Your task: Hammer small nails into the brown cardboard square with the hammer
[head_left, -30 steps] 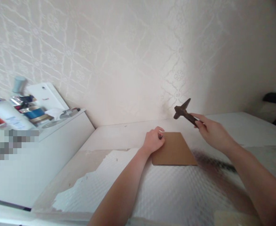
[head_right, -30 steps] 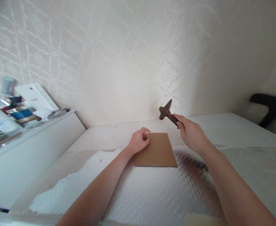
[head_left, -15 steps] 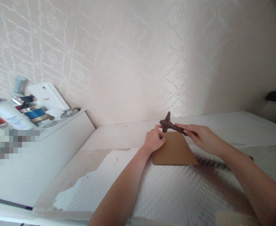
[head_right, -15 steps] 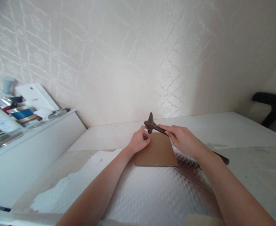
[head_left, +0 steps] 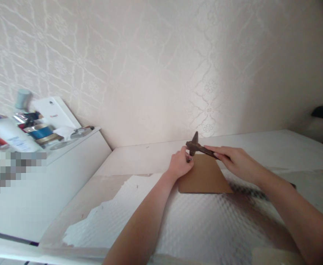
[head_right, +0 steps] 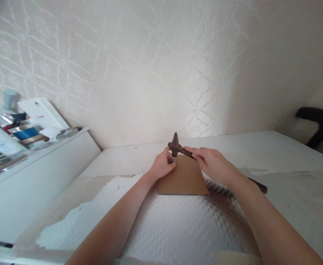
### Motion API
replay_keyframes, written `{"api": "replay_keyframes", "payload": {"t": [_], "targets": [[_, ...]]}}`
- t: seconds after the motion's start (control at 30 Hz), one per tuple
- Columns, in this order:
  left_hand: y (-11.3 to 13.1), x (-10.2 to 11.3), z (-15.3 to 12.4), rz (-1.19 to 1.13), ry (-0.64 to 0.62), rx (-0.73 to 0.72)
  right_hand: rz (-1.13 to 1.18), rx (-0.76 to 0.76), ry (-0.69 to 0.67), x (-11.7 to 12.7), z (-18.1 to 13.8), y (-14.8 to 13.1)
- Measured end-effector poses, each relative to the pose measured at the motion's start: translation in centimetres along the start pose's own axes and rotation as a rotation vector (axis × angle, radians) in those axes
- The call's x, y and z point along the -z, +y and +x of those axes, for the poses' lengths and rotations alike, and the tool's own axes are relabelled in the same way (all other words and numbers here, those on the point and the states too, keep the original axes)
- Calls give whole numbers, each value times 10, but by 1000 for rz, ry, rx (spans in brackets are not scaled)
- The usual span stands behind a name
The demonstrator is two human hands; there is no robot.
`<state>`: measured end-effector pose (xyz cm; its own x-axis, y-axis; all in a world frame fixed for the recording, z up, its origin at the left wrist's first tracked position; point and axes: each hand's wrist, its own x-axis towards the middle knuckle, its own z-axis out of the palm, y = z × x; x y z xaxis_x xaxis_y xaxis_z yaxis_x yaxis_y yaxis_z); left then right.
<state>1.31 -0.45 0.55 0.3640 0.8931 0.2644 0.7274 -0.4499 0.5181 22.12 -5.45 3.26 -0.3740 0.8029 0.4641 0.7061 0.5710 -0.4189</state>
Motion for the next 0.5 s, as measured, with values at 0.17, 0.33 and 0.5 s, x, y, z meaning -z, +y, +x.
{"api": "replay_keyframes", "payload": {"t": [0.17,0.33,0.5], "targets": [[1,0,-1,8,0,-4,-8,-1,-21,0,-1,1],[1,1,-2,-16,12,-23,-2,-16,-5,1,0,0],[1,1,-2,-23,14,-24,-11,-31,-9,1,0,-2]]}}
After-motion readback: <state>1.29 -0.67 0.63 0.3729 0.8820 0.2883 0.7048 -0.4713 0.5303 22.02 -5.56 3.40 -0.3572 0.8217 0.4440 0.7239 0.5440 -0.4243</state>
